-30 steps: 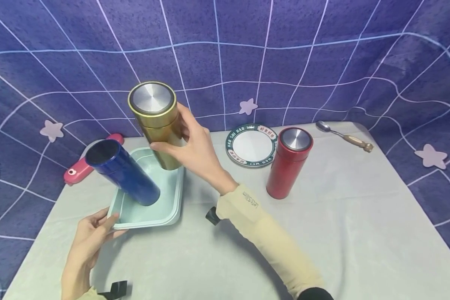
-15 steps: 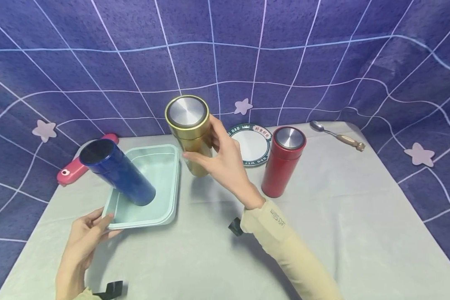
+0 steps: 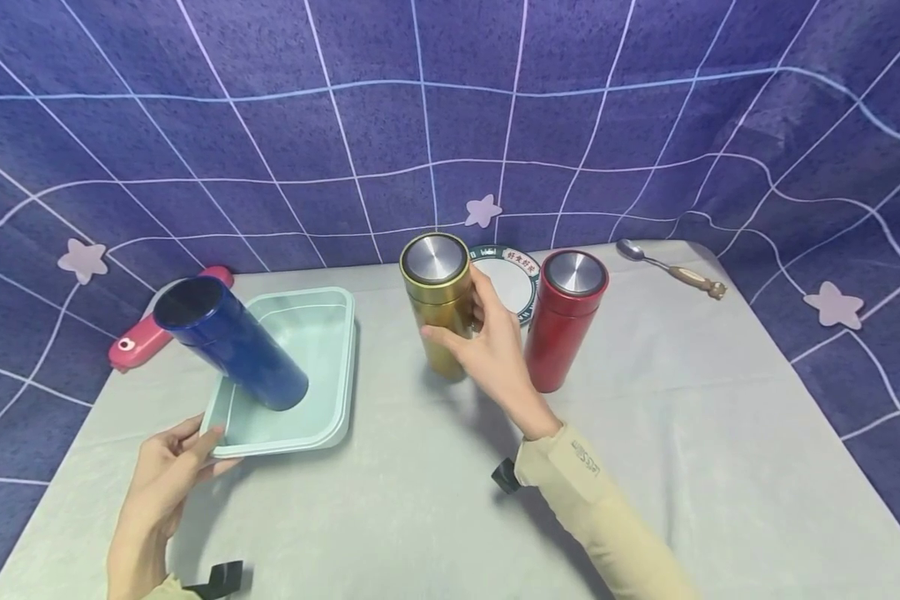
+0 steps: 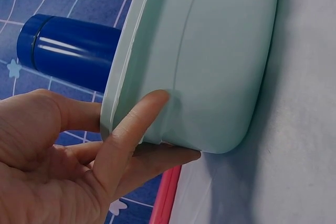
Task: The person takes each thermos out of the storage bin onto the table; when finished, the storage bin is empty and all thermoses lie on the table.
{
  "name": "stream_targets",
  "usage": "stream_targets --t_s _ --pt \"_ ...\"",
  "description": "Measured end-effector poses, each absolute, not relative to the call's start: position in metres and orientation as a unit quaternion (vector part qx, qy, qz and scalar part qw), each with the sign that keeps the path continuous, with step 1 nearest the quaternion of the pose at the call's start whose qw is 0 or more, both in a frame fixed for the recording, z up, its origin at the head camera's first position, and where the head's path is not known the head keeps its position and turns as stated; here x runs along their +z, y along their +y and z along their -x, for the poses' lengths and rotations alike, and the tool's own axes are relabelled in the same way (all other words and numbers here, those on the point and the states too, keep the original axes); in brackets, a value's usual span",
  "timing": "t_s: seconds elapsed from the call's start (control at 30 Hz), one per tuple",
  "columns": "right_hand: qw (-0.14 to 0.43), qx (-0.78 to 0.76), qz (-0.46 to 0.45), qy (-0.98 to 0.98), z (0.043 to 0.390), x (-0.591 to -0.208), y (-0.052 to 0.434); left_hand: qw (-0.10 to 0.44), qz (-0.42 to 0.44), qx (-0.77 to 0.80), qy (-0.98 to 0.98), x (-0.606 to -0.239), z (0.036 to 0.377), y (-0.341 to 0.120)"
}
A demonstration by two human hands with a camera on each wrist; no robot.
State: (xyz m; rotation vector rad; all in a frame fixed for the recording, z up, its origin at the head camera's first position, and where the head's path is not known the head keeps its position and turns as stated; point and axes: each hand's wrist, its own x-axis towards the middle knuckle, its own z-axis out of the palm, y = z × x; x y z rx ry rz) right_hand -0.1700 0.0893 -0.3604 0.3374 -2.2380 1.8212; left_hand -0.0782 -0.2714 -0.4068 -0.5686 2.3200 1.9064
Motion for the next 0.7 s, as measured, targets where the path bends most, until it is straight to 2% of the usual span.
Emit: stream_targets --t_s 0.3,0.7 --pt "0.111 0.619 -0.090 -0.773 0.174 -0.384 0.095 0.049 0.196 0.620 0.758 -0.406 0.078 -0.271" --pt "0.118 0.601 -0.090 -0.785 0.174 -0.390 0.099 0.038 0.196 0.605 0.771 -0.407 0.078 -0.269"
